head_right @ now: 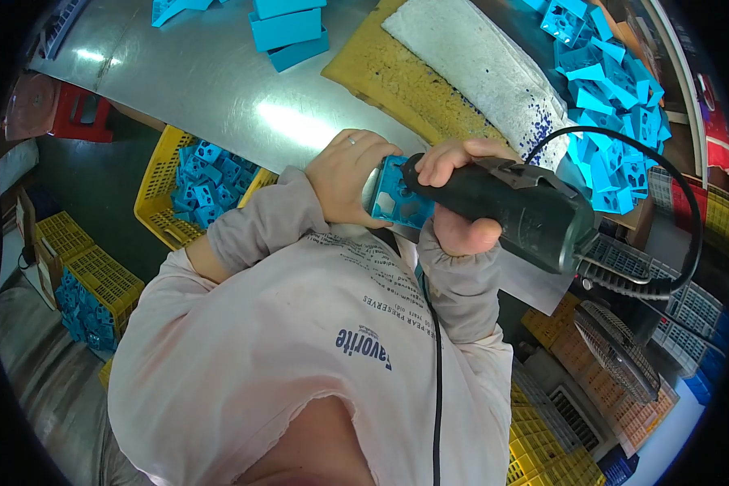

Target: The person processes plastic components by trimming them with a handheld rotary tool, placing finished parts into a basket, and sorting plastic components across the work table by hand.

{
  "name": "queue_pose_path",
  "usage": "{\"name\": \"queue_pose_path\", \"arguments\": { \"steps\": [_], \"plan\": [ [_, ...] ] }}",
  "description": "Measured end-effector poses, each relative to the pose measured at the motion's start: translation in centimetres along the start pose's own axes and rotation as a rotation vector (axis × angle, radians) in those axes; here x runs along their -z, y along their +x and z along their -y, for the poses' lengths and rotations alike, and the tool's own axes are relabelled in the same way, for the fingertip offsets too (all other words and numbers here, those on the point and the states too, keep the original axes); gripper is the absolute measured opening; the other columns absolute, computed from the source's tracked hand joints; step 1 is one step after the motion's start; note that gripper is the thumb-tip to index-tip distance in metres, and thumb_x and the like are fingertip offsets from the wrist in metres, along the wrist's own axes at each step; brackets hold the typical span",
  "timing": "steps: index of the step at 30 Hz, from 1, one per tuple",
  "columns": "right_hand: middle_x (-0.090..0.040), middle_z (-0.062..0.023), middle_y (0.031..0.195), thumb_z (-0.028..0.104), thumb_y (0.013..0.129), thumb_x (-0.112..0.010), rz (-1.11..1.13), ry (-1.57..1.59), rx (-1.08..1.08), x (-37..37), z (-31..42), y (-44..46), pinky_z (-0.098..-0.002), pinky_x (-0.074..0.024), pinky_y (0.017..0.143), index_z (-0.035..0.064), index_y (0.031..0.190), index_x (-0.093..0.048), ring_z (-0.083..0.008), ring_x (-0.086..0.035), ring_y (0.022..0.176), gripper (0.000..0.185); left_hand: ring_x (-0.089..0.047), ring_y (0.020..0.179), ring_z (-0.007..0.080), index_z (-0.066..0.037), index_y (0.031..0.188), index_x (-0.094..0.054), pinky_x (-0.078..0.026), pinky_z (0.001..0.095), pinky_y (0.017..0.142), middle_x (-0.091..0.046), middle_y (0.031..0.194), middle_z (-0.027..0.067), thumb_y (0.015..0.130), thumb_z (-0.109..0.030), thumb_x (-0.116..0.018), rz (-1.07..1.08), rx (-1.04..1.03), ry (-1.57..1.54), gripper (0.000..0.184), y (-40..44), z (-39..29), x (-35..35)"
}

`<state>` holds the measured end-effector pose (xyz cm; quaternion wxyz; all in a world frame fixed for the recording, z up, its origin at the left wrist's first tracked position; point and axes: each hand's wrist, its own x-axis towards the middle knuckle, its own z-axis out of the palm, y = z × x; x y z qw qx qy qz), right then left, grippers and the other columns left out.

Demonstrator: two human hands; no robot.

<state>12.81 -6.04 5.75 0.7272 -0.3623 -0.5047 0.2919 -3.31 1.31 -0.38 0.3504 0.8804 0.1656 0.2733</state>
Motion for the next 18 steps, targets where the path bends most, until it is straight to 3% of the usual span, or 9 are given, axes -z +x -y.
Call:
{"name": "queue_pose_path", "arguments": {
  "steps": [4,7,10,15,18],
  "plan": [
    [-0.054,-0.0081,0.075,0.077,0.08,-0.052,0.045,0.01,-0.055,-0.2,0.2,0.3,-0.0365,-0.0453,0.064,0.0028,0.119,-0.047,-0.0208,-0.053,0.064,0.084,-0.055,0.106,0.0306,-0.006,0.118,-0.053,-0.039,0.0423,0.097,-0.056,0.106,0.0116,0.056,-0.041,-0.085,-0.024,-0.007,-0.008,0.078,-0.1,0.1,-0.1],
    [-0.056,-0.0101,0.075,0.067,0.074,-0.07,0.021,0.052,-0.194,-1.1,0.7,1.3,-0.0363,-0.0482,0.065,0.0001,0.112,-0.047,-0.021,-0.056,0.067,0.081,-0.056,0.106,0.0312,-0.006,0.118,-0.053,-0.039,0.0424,0.097,-0.056,0.107,0.0119,0.056,-0.042,-0.085,-0.029,-0.006,-0.012,0.078,0.0,0.2,-0.2],
    [-0.052,-0.0068,0.074,0.078,0.077,-0.056,-0.012,-0.05,-0.319,-1.4,0.1,2.0,-0.0346,-0.0449,0.063,0.0031,0.113,-0.048,-0.0193,-0.051,0.063,0.083,-0.056,0.105,0.0322,-0.005,0.117,-0.053,-0.039,0.0424,0.097,-0.056,0.109,0.0123,0.056,-0.043,-0.084,-0.027,0.004,-0.003,0.078,-0.1,0.4,-0.2],
    [-0.05,-0.0059,0.073,0.078,0.076,-0.056,0.025,-0.124,-0.387,-2.3,-0.3,2.8,-0.0341,-0.0448,0.062,0.0018,0.111,-0.048,-0.0188,-0.05,0.062,0.084,-0.056,0.104,0.0329,-0.003,0.115,-0.054,-0.04,0.041,0.096,-0.057,0.108,0.0128,0.057,-0.044,-0.084,-0.034,0.016,-0.016,0.077,0.1,0.4,-0.2],
    [-0.05,-0.0054,0.072,0.079,0.076,-0.055,0.026,-0.143,-0.403,-2.9,-0.3,2.9,-0.0331,-0.0445,0.061,0.0006,0.111,-0.047,-0.0186,-0.05,0.061,0.087,-0.056,0.104,0.0262,-0.003,0.113,-0.055,-0.037,0.0386,0.097,-0.055,0.104,0.0101,0.056,-0.052,-0.082,-0.043,0.007,0.025,0.08,0.0,0.6,-0.5]
  ]
}}
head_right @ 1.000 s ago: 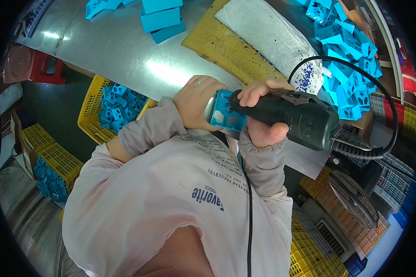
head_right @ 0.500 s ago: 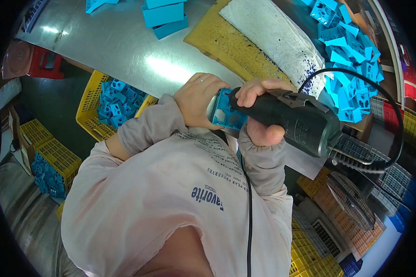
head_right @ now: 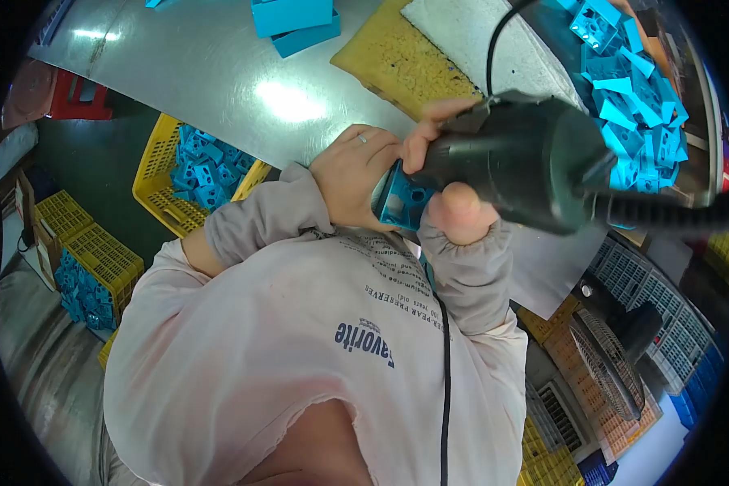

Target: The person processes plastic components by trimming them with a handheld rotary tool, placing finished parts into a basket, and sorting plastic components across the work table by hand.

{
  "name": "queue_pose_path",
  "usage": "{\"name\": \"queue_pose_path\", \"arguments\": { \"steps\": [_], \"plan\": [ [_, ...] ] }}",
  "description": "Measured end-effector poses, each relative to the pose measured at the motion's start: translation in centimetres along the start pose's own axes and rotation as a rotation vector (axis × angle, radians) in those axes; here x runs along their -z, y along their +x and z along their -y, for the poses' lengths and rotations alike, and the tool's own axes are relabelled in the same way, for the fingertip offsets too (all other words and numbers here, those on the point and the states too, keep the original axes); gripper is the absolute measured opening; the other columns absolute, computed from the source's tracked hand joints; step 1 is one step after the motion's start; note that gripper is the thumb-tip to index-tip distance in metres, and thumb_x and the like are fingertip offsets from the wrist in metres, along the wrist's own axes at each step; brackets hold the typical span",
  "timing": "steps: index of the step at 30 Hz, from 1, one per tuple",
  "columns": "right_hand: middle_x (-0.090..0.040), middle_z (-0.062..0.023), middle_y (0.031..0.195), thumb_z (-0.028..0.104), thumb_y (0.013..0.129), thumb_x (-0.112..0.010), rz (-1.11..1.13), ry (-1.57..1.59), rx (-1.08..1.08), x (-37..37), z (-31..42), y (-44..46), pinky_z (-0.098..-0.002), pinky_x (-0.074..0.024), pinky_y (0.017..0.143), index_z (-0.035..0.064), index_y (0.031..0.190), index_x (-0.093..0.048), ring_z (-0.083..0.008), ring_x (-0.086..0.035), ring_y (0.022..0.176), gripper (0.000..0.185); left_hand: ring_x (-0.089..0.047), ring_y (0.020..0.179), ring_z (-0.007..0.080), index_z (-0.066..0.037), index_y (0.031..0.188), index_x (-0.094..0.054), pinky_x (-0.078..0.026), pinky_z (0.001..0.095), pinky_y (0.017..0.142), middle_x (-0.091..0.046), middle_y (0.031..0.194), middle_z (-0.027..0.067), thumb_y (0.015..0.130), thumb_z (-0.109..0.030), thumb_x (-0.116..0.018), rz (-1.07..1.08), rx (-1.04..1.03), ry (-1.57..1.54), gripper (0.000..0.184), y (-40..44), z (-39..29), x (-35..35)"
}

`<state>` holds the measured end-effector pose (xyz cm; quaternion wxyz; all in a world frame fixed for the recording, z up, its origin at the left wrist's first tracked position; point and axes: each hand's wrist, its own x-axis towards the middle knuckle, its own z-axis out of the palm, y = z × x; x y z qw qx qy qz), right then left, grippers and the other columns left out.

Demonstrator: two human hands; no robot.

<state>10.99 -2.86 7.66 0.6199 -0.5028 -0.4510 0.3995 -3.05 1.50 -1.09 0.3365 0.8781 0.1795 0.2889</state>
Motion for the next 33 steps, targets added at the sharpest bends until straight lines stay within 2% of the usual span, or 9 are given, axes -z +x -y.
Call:
{"name": "queue_pose_path", "arguments": {
  "steps": [3,9,12,15,19,23,26,33],
  "plan": [
    [-0.05,-0.0045,0.069,0.079,0.075,-0.056,0.085,0.041,-0.012,1.6,-0.3,1.0,-0.0332,-0.0441,0.061,-0.0022,0.115,-0.047,-0.0183,-0.05,0.06,0.091,-0.055,0.104,0.0253,-0.003,0.113,-0.056,-0.037,0.0386,0.096,-0.056,0.104,0.0096,0.056,-0.052,-0.081,0.02,0.01,0.005,0.079,0.2,-0.2,0.3],
    [-0.051,-0.0051,0.069,0.082,0.074,-0.053,-0.023,0.0,-0.007,0.4,-0.6,0.0,-0.0327,-0.044,0.061,-0.0038,0.122,-0.045,-0.0181,-0.05,0.06,0.099,-0.055,0.103,0.0249,-0.004,0.115,-0.054,-0.037,0.0387,0.096,-0.055,0.104,0.0094,0.056,-0.053,-0.082,0.018,0.004,0.016,0.081,0.1,0.0,-0.1],
    [-0.051,-0.0053,0.07,0.082,0.076,-0.051,-0.019,0.044,0.053,1.4,-1.1,0.1,-0.0337,-0.0442,0.061,-0.0031,0.123,-0.045,-0.0189,-0.05,0.06,0.097,-0.056,0.105,0.031,-0.003,0.116,-0.054,-0.039,0.0412,0.096,-0.056,0.108,0.0126,0.056,-0.044,-0.084,0.048,0.019,-0.017,0.079,0.3,-0.5,0.5],
    [-0.051,-0.0055,0.069,0.083,0.078,-0.044,-0.024,0.065,0.13,2.4,-1.1,0.0,-0.0355,-0.0448,0.062,-0.0011,0.124,-0.045,-0.0195,-0.05,0.06,0.096,-0.056,0.106,0.0298,-0.004,0.117,-0.053,-0.038,0.0414,0.098,-0.056,0.108,0.0119,0.056,-0.043,-0.084,0.031,0.015,-0.005,0.078,0.2,-0.5,0.3],
    [-0.051,-0.0064,0.069,0.085,0.08,-0.032,-0.147,0.283,0.269,4.5,-1.7,-0.7,-0.038,-0.0454,0.06,0.0022,0.126,-0.046,-0.0203,-0.05,0.058,0.096,-0.055,0.105,0.0291,-0.006,0.117,-0.053,-0.038,0.0418,0.097,-0.055,0.106,0.0112,0.056,-0.042,-0.084,0.063,0.001,0.004,0.077,0.3,-0.6,0.4],
    [-0.052,-0.0068,0.07,0.085,0.081,-0.03,-0.151,0.228,0.354,6.2,-1.6,-1.7,-0.038,-0.045,0.06,0.0034,0.125,-0.046,-0.0206,-0.05,0.058,0.094,-0.056,0.104,0.0291,-0.007,0.116,-0.052,-0.038,0.042,0.096,-0.055,0.104,0.0111,0.055,-0.042,-0.085,0.066,-0.001,0.013,0.078,0.3,-0.8,0.4],
    [-0.055,-0.0075,0.071,0.086,0.077,-0.04,-0.183,0.207,0.339,6.5,-1.8,-1.9,-0.0382,-0.0473,0.06,0.0001,0.124,-0.042,-0.022,-0.054,0.059,0.098,-0.056,0.103,0.0294,-0.007,0.116,-0.052,-0.038,0.042,0.096,-0.056,0.105,0.0111,0.054,-0.042,-0.086,0.071,0.005,0.014,0.079,0.3,-0.8,0.3],
    [-0.056,-0.0083,0.073,0.085,0.077,-0.044,-0.12,0.239,0.385,7.0,-1.9,-2.9,-0.038,-0.0473,0.06,0.0003,0.124,-0.043,-0.0223,-0.055,0.06,0.097,-0.055,0.105,0.03,-0.007,0.117,-0.052,-0.038,0.0428,0.096,-0.056,0.106,0.0116,0.053,-0.041,-0.086,0.084,0.009,0.022,0.081,0.4,-1.0,0.4]
  ]
}}
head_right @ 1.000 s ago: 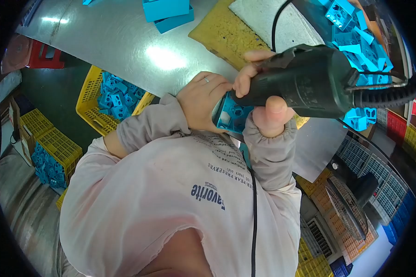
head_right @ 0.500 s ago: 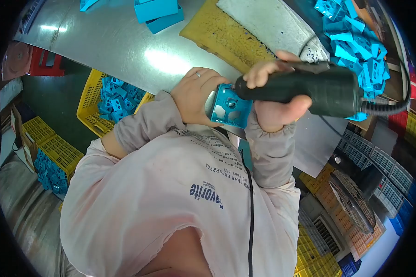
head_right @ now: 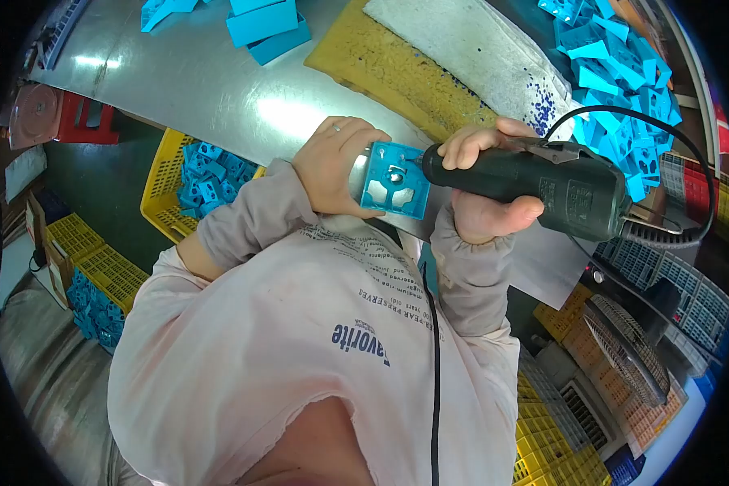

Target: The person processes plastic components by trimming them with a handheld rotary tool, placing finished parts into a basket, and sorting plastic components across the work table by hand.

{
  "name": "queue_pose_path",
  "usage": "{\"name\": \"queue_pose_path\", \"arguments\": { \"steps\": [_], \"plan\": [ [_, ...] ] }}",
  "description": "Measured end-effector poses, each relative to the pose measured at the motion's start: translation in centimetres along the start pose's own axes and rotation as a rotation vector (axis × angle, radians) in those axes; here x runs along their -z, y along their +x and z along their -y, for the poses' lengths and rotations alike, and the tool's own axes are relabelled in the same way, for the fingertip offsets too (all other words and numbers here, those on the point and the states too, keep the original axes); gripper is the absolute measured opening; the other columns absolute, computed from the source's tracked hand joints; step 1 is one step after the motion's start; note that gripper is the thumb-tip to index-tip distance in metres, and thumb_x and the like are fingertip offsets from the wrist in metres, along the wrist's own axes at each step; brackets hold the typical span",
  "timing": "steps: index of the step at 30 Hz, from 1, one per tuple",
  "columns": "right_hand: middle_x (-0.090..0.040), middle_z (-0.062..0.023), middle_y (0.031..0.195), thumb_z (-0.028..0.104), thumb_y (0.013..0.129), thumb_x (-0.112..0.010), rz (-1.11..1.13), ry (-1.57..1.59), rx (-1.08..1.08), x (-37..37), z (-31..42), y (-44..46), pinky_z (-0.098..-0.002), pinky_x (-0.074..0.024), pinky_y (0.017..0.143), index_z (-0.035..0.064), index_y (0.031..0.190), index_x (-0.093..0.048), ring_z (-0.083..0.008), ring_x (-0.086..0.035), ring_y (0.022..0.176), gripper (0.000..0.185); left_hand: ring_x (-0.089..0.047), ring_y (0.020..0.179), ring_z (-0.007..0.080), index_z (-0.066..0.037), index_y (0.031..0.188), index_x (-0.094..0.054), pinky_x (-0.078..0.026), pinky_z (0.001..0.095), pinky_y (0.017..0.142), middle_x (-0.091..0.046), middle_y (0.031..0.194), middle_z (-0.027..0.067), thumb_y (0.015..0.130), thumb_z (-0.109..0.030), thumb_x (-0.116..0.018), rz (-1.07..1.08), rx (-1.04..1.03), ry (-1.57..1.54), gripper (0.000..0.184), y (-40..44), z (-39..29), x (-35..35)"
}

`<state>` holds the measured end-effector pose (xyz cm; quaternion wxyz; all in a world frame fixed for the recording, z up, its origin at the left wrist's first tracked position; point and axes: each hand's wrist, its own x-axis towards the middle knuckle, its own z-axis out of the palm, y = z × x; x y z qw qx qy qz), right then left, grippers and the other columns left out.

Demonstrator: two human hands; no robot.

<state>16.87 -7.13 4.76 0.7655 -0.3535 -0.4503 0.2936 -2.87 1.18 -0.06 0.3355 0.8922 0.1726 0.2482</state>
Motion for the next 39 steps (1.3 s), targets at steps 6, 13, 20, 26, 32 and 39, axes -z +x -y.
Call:
{"name": "queue_pose_path", "arguments": {
  "steps": [6,13,20,26,32,39],
  "plan": [
    [-0.057,-0.0092,0.074,0.083,0.077,-0.047,-0.003,0.021,0.061,-0.9,0.3,0.1,-0.0381,-0.0481,0.062,-0.0004,0.125,-0.043,-0.0225,-0.056,0.061,0.096,-0.055,0.104,0.0298,-0.007,0.117,-0.052,-0.038,0.0428,0.095,-0.055,0.106,0.0114,0.053,-0.041,-0.086,-0.005,0.003,-0.002,0.081,0.0,0.0,-0.1],
    [-0.057,-0.0104,0.075,0.082,0.077,-0.049,0.107,0.023,0.025,-0.8,-0.2,0.1,-0.0383,-0.0479,0.064,-0.0001,0.127,-0.042,-0.0228,-0.056,0.064,0.096,-0.056,0.102,0.0289,-0.007,0.117,-0.052,-0.038,0.0427,0.096,-0.055,0.104,0.01,0.053,-0.042,-0.086,-0.022,-0.005,-0.006,0.08,-0.1,0.1,-0.2],
    [-0.056,-0.0111,0.077,0.08,0.078,-0.051,0.138,0.073,0.07,-0.9,0.1,0.5,-0.0392,-0.0472,0.064,0.0007,0.128,-0.042,-0.0235,-0.055,0.065,0.095,-0.056,0.104,0.0288,-0.007,0.117,-0.051,-0.038,0.0425,0.097,-0.055,0.104,0.01,0.056,-0.043,-0.085,-0.02,-0.011,0.006,0.078,0.0,0.3,0.0],
    [-0.056,-0.011,0.077,0.081,0.077,-0.05,0.109,0.033,0.037,-1.1,0.0,0.4,-0.0394,-0.0472,0.063,0.0005,0.126,-0.043,-0.0234,-0.055,0.064,0.094,-0.056,0.104,0.029,-0.007,0.116,-0.052,-0.038,0.0421,0.096,-0.055,0.105,0.0101,0.057,-0.042,-0.085,-0.016,-0.009,0.001,0.077,0.1,0.3,0.0],
    [-0.056,-0.0103,0.075,0.076,0.076,-0.059,0.151,-0.011,0.006,-2.1,-0.1,0.6,-0.0356,-0.0474,0.061,0.0002,0.115,-0.048,-0.0217,-0.056,0.063,0.086,-0.056,0.103,0.0291,-0.007,0.116,-0.053,-0.037,0.0416,0.097,-0.055,0.105,0.0101,0.057,-0.042,-0.085,0.0,0.004,-0.011,0.076,0.0,0.3,-0.2],
    [-0.055,-0.0094,0.073,0.075,0.072,-0.065,0.105,-0.005,-0.17,-2.7,-0.3,1.3,-0.0328,-0.0463,0.061,0.0006,0.111,-0.048,-0.0198,-0.055,0.063,0.086,-0.056,0.104,0.0287,-0.007,0.117,-0.053,-0.037,0.0407,0.097,-0.055,0.105,0.01,0.058,-0.043,-0.084,0.001,0.027,-0.028,0.075,0.0,0.4,-0.1]
  ]
}}
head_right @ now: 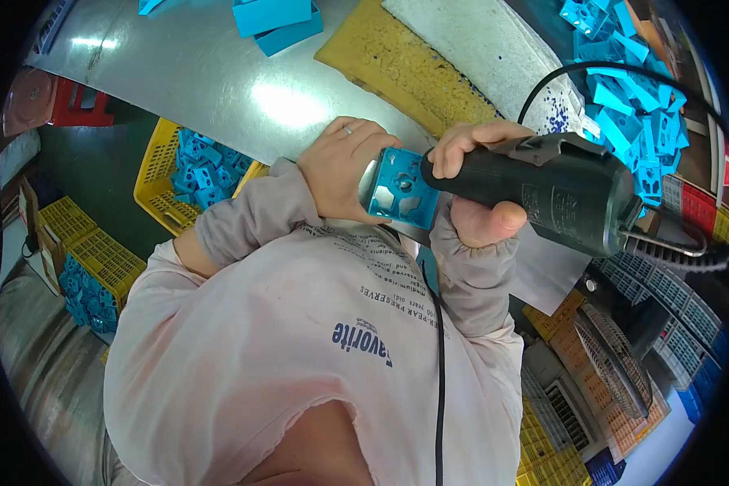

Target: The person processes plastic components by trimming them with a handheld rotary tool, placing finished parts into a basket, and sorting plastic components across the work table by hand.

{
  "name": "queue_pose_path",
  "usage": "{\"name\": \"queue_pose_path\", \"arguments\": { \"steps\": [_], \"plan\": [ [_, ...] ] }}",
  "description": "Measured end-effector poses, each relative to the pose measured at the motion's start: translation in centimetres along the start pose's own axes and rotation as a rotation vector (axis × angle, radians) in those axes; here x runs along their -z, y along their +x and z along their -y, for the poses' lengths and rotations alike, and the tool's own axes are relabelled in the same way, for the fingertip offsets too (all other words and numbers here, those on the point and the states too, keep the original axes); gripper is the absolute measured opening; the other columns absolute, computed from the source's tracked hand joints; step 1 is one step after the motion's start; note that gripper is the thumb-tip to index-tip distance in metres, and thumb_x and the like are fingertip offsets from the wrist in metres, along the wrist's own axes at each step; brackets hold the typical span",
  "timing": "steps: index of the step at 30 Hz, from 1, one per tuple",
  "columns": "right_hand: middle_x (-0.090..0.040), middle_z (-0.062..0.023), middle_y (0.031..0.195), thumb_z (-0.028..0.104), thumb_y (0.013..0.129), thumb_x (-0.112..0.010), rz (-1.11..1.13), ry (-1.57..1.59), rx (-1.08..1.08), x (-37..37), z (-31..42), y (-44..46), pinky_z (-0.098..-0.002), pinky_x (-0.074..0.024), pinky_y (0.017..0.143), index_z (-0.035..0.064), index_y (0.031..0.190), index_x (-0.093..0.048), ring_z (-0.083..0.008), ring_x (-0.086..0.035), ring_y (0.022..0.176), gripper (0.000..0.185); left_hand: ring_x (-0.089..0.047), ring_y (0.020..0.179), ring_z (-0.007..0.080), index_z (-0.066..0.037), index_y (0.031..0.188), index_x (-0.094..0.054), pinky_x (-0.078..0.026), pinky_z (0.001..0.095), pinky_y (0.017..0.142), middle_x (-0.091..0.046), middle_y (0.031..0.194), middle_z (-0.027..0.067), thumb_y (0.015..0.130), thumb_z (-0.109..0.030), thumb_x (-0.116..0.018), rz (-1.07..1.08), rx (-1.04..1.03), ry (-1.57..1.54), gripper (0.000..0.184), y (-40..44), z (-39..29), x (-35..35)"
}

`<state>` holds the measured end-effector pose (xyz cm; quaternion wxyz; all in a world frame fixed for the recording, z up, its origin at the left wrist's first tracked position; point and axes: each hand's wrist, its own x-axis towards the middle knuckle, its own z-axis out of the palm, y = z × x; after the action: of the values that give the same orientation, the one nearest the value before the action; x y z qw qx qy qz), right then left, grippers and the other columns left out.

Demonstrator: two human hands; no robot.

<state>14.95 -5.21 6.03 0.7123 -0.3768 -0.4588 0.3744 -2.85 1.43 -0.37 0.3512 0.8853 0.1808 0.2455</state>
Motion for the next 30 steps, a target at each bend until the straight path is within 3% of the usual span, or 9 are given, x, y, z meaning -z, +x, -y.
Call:
{"name": "queue_pose_path", "arguments": {
  "steps": [9,12,15,18,21,24,25,28,30],
  "plan": [
    [-0.055,-0.0086,0.07,0.071,0.074,-0.067,-0.004,-0.03,-0.212,-0.3,0.0,1.8,-0.0304,-0.0452,0.062,-0.0068,0.118,-0.047,-0.0181,-0.054,0.065,0.091,-0.057,0.105,0.0297,-0.007,0.118,-0.052,-0.036,0.0394,0.098,-0.055,0.106,0.0106,0.053,-0.048,-0.084,0.024,0.006,0.006,0.083,0.1,0.1,0.0],
    [-0.056,-0.0089,0.071,0.068,0.073,-0.07,-0.045,0.019,-0.214,-0.3,-0.5,1.5,-0.0299,-0.0454,0.062,-0.0078,0.12,-0.046,-0.0183,-0.055,0.065,0.092,-0.057,0.102,0.0289,-0.008,0.116,-0.055,-0.038,0.0399,0.095,-0.056,0.105,0.0093,0.056,-0.04,-0.084,0.003,0.004,-0.002,0.074,0.2,0.0,0.3],
    [-0.057,-0.0096,0.072,0.065,0.072,-0.073,-0.076,-0.015,-0.214,-1.1,-0.6,1.1,-0.0297,-0.0455,0.063,-0.0074,0.12,-0.046,-0.0186,-0.055,0.065,0.091,-0.057,0.103,0.029,-0.007,0.118,-0.052,-0.036,0.0397,0.096,-0.055,0.107,0.0106,0.054,-0.047,-0.083,0.02,0.003,0.019,0.082,0.2,0.3,-0.1],
    [-0.051,-0.0064,0.071,0.078,0.074,-0.058,-0.027,-0.174,-0.202,-1.1,-0.4,0.8,-0.0319,-0.0413,0.06,-0.0009,0.124,-0.045,-0.0177,-0.049,0.063,0.094,-0.057,0.104,0.0292,-0.006,0.118,-0.052,-0.037,0.0399,0.096,-0.055,0.107,0.0107,0.055,-0.047,-0.083,0.016,-0.004,0.02,0.081,0.2,0.2,0.0],
    [-0.057,-0.0105,0.073,0.067,0.075,-0.068,-0.048,-0.062,-0.124,-0.7,-0.5,0.6,-0.0315,-0.0458,0.063,-0.0065,0.122,-0.045,-0.0199,-0.055,0.065,0.09,-0.057,0.104,0.0285,-0.007,0.117,-0.054,-0.038,0.0407,0.096,-0.056,0.106,0.0099,0.056,-0.043,-0.084,-0.013,-0.015,0.018,0.077,0.2,-0.2,0.2],
    [-0.056,-0.0095,0.072,0.074,0.079,-0.056,-0.11,-0.046,-0.073,0.8,-0.1,0.9,-0.033,-0.0455,0.062,-0.0043,0.125,-0.043,-0.0203,-0.054,0.064,0.092,-0.056,0.103,0.0282,-0.007,0.117,-0.053,-0.037,0.0411,0.097,-0.056,0.106,0.0102,0.056,-0.043,-0.084,0.017,-0.017,0.04,0.077,0.1,-0.3,0.2],
    [-0.054,-0.0088,0.072,0.078,0.081,-0.046,-0.131,-0.024,-0.034,1.6,-0.1,0.8,-0.0352,-0.0452,0.061,-0.0023,0.127,-0.041,-0.0207,-0.053,0.061,0.092,-0.056,0.103,0.0283,-0.007,0.117,-0.053,-0.037,0.0413,0.096,-0.056,0.106,0.0103,0.056,-0.043,-0.084,0.008,-0.029,0.042,0.077,0.0,-0.2,0.1],
    [-0.054,-0.0089,0.072,0.081,0.081,-0.041,-0.085,0.065,0.12,3.4,0.5,0.3,-0.0369,-0.0451,0.061,-0.0005,0.125,-0.042,-0.0209,-0.052,0.059,0.092,-0.056,0.102,0.0286,-0.007,0.117,-0.052,-0.037,0.0418,0.096,-0.056,0.105,0.0104,0.056,-0.043,-0.084,-0.009,-0.036,0.041,0.077,-0.1,-0.2,-0.1],
    [-0.054,-0.0085,0.072,0.082,0.08,-0.041,-0.143,0.022,0.094,3.7,0.6,-0.1,-0.0369,-0.045,0.061,-0.0001,0.124,-0.042,-0.0209,-0.052,0.059,0.093,-0.056,0.102,0.029,-0.007,0.116,-0.052,-0.037,0.042,0.095,-0.056,0.105,0.0103,0.056,-0.043,-0.084,0.014,-0.032,0.037,0.077,0.1,-0.4,0.2]
  ]
}}
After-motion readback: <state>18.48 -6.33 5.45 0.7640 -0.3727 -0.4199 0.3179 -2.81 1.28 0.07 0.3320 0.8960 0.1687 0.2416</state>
